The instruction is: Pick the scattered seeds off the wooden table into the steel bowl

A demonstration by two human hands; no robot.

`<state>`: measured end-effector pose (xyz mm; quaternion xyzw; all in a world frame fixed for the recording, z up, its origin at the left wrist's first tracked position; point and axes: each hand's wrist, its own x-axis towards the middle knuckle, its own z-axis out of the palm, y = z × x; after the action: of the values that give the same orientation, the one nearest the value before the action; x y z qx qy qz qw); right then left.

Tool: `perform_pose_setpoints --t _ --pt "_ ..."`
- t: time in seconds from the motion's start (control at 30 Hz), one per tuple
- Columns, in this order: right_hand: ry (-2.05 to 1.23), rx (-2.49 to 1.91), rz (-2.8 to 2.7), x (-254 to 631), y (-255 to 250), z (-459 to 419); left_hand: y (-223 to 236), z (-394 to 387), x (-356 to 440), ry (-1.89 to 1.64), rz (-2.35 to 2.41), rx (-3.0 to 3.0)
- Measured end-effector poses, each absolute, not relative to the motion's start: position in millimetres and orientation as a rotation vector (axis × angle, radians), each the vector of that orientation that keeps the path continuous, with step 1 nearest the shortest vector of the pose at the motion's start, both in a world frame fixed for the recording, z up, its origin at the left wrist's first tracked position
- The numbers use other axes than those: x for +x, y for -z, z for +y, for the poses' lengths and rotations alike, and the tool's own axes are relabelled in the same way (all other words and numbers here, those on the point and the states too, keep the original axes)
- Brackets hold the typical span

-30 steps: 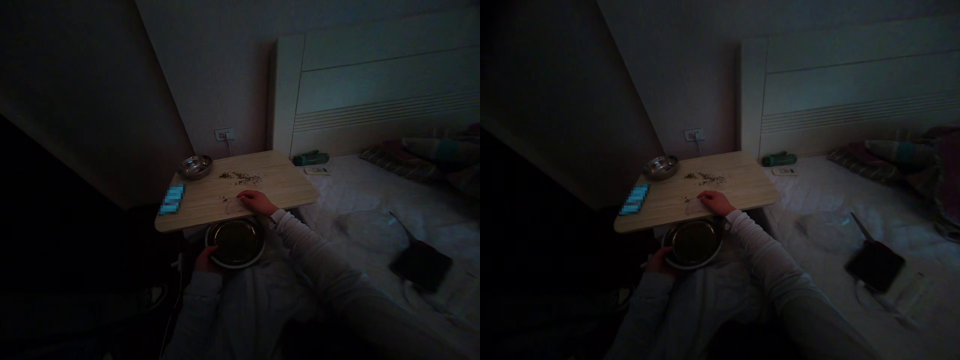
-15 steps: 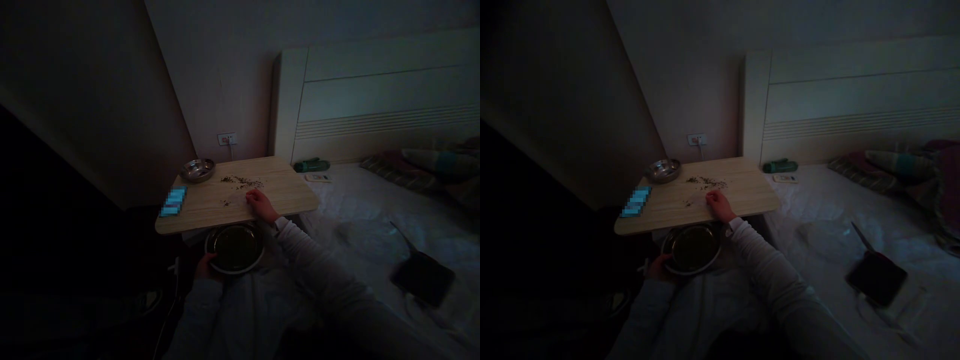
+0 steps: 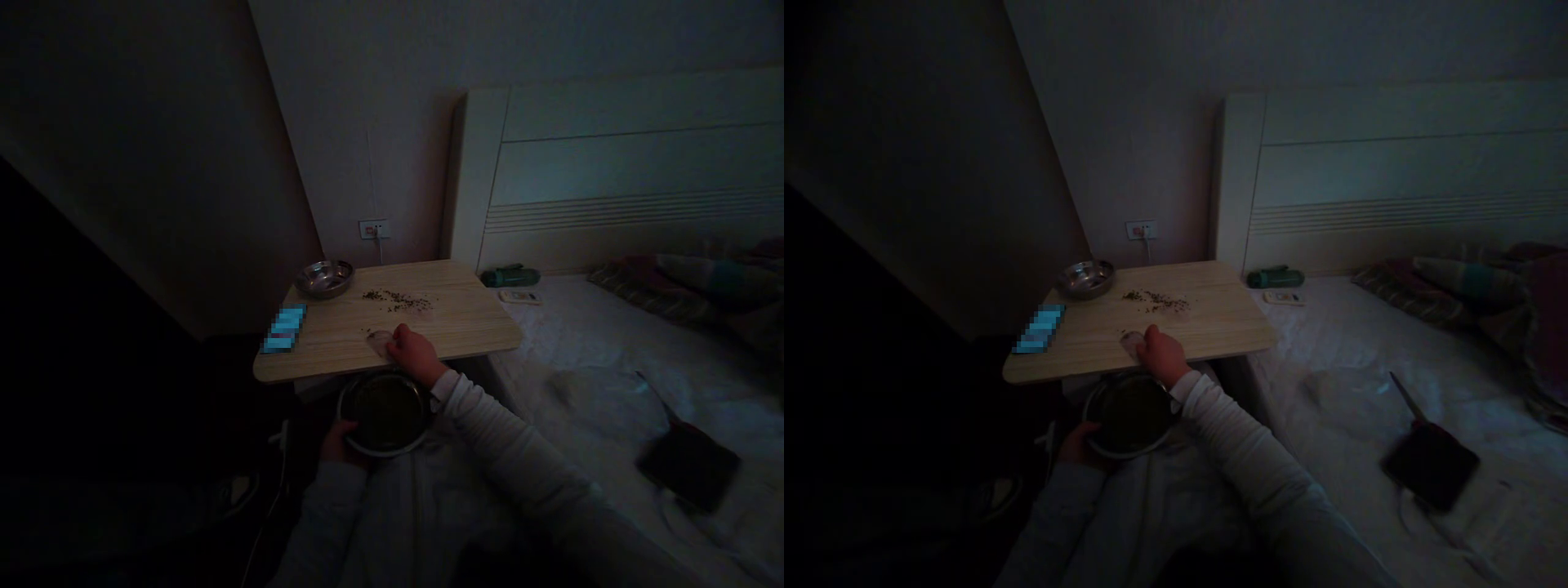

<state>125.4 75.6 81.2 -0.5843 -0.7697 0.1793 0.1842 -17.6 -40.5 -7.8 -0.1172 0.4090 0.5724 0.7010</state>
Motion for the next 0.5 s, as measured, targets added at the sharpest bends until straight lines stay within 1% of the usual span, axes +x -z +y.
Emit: perform_pose_setpoints --t 0.33,0.5 --pt "-0.415 -1.81 -2.041 173.1 -78.9 101.7 -2.6 -40.8 -9.6 -1.261 0.899 -0.273" --pt "-0.39 -1.743 -2.035 189.8 -79.9 120.8 11.8 -39.7 -14.5 -1.27 0.877 -0.236"
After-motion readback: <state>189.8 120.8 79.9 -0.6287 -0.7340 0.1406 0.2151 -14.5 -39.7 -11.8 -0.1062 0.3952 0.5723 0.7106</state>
